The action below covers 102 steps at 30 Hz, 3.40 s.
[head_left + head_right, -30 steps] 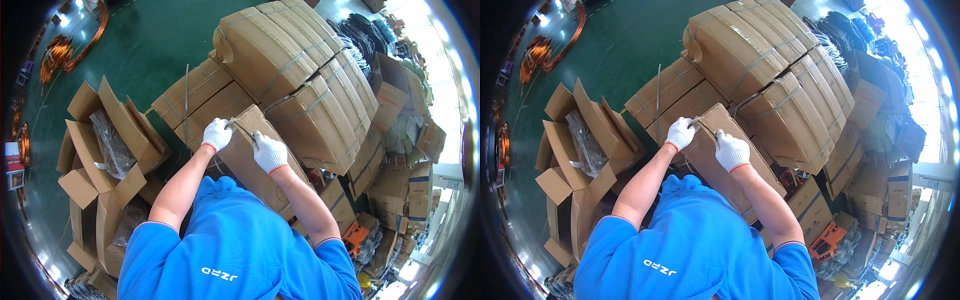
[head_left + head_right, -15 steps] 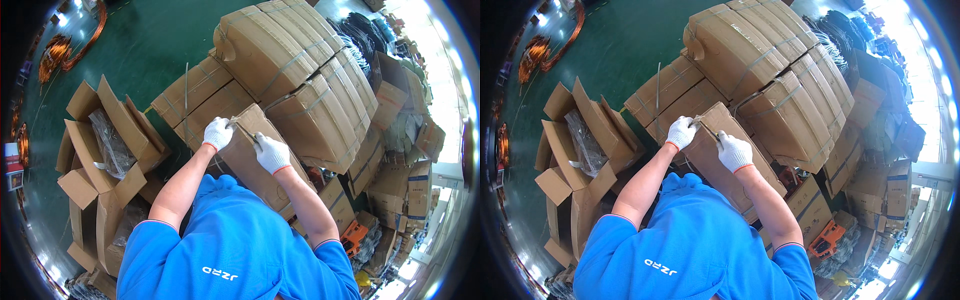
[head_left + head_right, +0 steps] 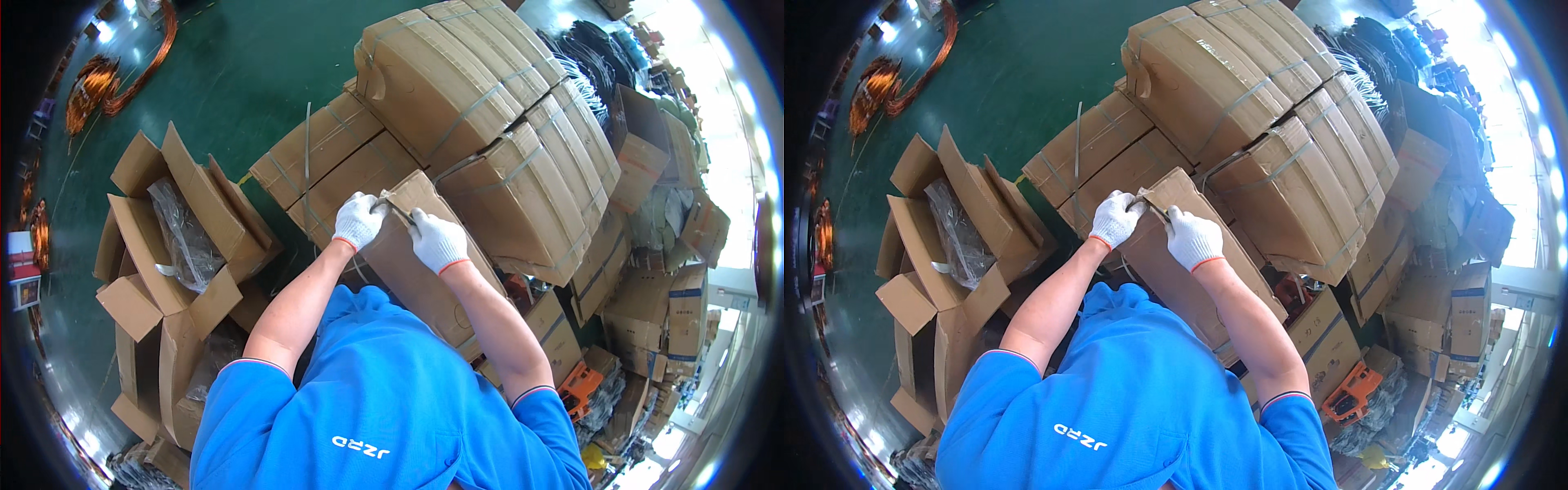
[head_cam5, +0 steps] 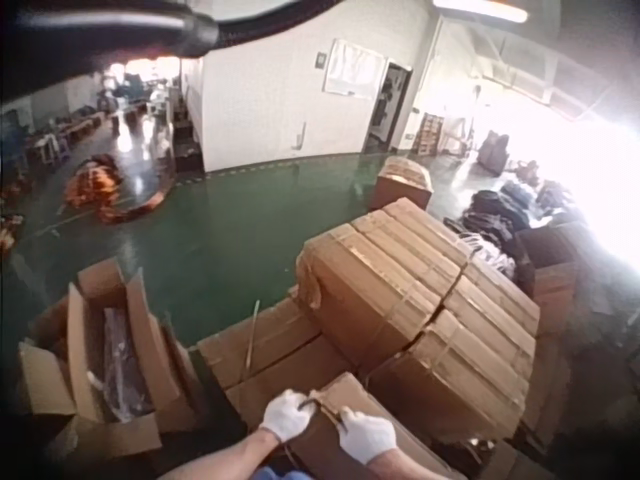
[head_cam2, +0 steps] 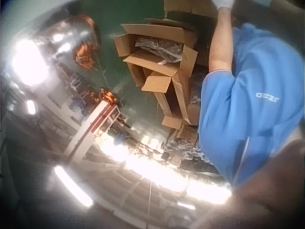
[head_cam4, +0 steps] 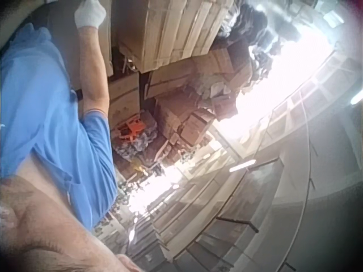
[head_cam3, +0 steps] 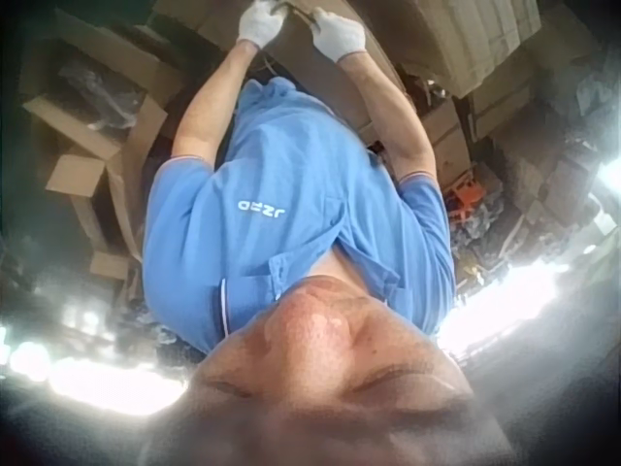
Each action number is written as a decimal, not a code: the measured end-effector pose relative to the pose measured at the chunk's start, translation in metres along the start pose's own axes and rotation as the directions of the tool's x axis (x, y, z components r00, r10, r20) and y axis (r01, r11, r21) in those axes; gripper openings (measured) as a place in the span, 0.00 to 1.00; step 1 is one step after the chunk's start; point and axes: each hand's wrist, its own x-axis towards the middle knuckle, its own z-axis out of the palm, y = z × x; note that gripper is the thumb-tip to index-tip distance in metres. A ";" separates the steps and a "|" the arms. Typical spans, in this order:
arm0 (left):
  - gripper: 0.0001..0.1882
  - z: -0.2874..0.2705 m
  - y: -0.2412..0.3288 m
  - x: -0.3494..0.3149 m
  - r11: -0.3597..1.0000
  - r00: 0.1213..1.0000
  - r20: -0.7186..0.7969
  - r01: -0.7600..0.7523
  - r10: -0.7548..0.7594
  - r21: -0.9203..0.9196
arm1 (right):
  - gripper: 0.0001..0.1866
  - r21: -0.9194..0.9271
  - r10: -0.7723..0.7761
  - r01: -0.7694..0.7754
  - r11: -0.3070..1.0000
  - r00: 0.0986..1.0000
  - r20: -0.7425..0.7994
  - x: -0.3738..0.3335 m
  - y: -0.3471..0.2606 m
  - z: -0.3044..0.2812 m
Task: Unboxing industrial equipment from a cardboard box using a utility knife.
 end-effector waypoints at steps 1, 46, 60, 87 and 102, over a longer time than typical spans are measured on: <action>0.18 0.000 0.000 0.000 1.000 1.000 -0.024 -0.019 0.018 -0.015 | 0.14 0.002 -0.001 0.001 1.000 1.000 0.003 0.003 0.000 -0.001; 0.21 -0.077 0.091 -0.010 0.983 0.801 0.575 -0.181 0.167 -0.033 | 0.34 0.205 0.498 -0.537 0.818 0.841 0.212 -0.283 0.154 0.013; 0.16 -0.028 0.094 -0.168 0.635 0.826 0.458 -0.553 0.329 0.540 | 0.12 0.011 0.192 -0.202 0.979 0.911 -0.366 -0.298 0.160 -0.055; 0.19 -0.012 0.016 -0.143 0.795 0.402 0.916 -0.561 0.019 0.230 | 0.13 0.217 0.694 -0.662 0.718 0.655 -0.298 -0.242 0.269 0.049; 0.42 -0.003 0.048 -0.041 0.576 0.751 0.375 -0.658 0.543 0.484 | 0.30 0.177 0.884 -0.870 0.460 0.467 -0.002 -0.225 0.068 0.037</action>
